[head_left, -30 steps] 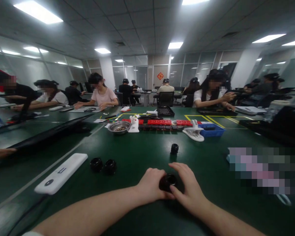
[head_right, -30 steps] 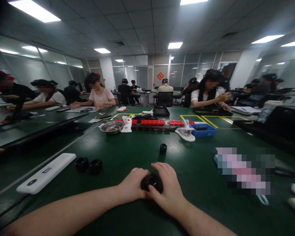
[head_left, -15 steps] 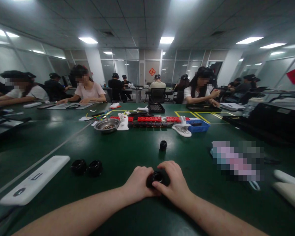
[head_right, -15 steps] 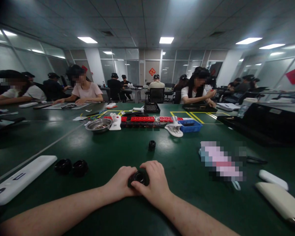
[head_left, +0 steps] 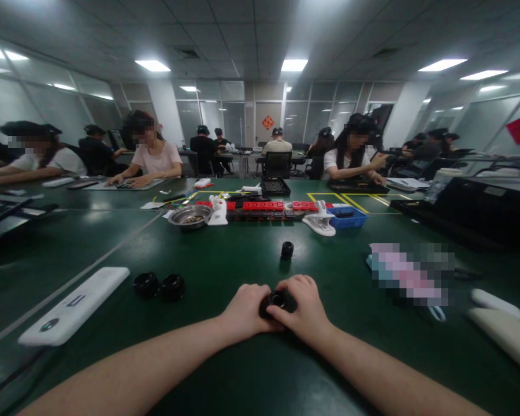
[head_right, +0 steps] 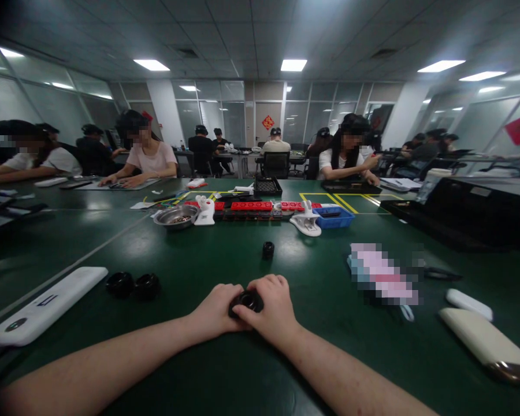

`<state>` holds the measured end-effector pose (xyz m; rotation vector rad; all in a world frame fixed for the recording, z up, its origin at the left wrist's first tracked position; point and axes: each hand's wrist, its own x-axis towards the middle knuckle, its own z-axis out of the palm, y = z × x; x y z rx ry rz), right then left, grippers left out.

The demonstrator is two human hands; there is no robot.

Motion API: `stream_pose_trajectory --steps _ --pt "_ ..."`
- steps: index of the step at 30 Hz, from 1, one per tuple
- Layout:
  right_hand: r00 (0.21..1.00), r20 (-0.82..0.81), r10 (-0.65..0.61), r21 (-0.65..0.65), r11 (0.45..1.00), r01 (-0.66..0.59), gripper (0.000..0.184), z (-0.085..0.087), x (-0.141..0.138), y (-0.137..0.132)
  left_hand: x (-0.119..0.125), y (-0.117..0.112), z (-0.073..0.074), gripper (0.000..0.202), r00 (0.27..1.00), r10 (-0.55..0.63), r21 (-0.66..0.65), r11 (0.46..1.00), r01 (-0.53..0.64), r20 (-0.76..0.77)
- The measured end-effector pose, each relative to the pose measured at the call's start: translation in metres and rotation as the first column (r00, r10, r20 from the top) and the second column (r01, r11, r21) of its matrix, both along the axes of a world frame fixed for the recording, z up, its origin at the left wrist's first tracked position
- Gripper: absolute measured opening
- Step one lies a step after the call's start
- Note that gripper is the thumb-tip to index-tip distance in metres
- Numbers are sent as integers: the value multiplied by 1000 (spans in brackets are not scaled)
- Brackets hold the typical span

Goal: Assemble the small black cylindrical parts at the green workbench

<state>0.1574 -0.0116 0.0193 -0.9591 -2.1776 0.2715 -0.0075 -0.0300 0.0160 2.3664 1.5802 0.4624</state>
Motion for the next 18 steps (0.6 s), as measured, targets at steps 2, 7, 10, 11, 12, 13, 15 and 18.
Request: stream_pose_trajectory --steps 2,7,10,11,12,13,15,18 --pt "998 37 59 12 998 -59 18 2 0 -2 -1 0 -2 41 1000 -16 14 1000 16 21" --pt "995 3 100 76 992 -100 40 -1 3 -3 -3 1 -5 46 1000 -8 32 999 8 13" --pt "999 -49 -22 78 997 26 40 -2 1 -5 -3 0 -3 45 1000 -3 34 999 4 -10" --pt "998 -40 -41 67 997 44 39 -1 0 -6 -3 -1 -3 44 1000 -7 35 999 8 -12" --pt "999 -22 -48 53 997 49 36 0 -2 -8 -3 -1 -2 42 1000 -11 36 999 12 -12" --pt "999 0 -44 39 998 44 32 2 -3 -10 -2 -1 -2 40 1000 -15 37 999 15 -11" --pt "999 31 7 19 1000 -8 19 6 -5 -14 -2 -2 -1 37 1000 -19 39 999 20 -4" --pt "987 16 160 18 987 -161 22 8 -3 -17 -2 -2 -2 37 1000 -26 46 999 25 15"
